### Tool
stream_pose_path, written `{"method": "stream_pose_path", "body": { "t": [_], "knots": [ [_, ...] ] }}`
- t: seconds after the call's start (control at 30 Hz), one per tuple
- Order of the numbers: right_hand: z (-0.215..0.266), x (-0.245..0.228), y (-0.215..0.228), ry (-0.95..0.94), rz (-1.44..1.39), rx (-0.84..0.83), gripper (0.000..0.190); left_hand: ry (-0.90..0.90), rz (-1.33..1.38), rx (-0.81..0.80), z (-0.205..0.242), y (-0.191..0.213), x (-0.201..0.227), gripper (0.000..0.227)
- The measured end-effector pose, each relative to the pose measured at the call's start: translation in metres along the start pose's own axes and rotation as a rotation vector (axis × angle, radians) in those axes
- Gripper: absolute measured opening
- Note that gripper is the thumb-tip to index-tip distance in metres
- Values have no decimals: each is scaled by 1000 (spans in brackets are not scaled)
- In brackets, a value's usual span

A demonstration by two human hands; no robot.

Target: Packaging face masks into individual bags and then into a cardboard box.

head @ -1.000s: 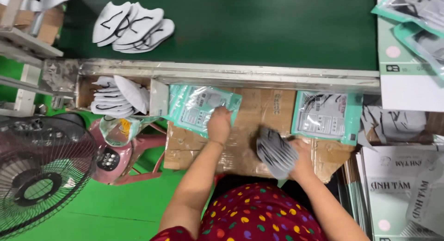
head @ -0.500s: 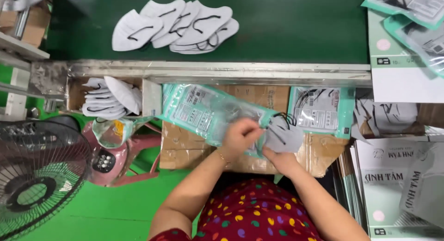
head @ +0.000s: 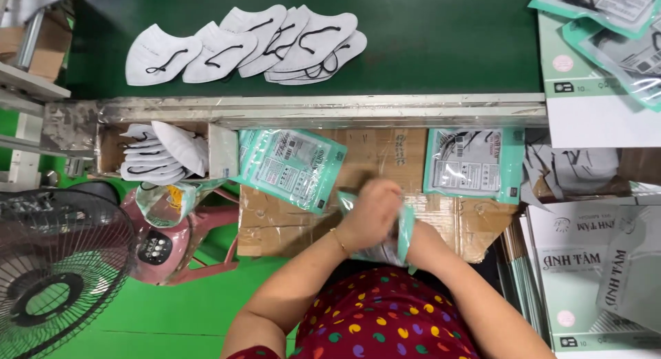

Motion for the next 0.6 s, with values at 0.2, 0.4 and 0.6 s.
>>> {"method": "stream_pose_path", "body": {
  "t": [0.2, 0.4, 0.6],
  "knots": [
    [38, 21, 46, 576, -262, 614, 19, 270, 273, -99, -2, 31, -42, 26],
    [5, 34, 31, 368, -510, 475, 19, 201, 136, -176, -11, 24, 1, 17],
    [17, 3, 42, 536, -771, 336, 34, 276, 78, -215, -9, 30, -4, 17]
  ]
}}
Point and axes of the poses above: each hand's wrist, its own z-axis away from the middle knuckle, its own y-axis out of the back of the hand, x = y × z, the point moved 9 cm from there along -z, towards the middle knuckle, and after that the axes turned 12 degrees about -x, right-handed, at the moved point
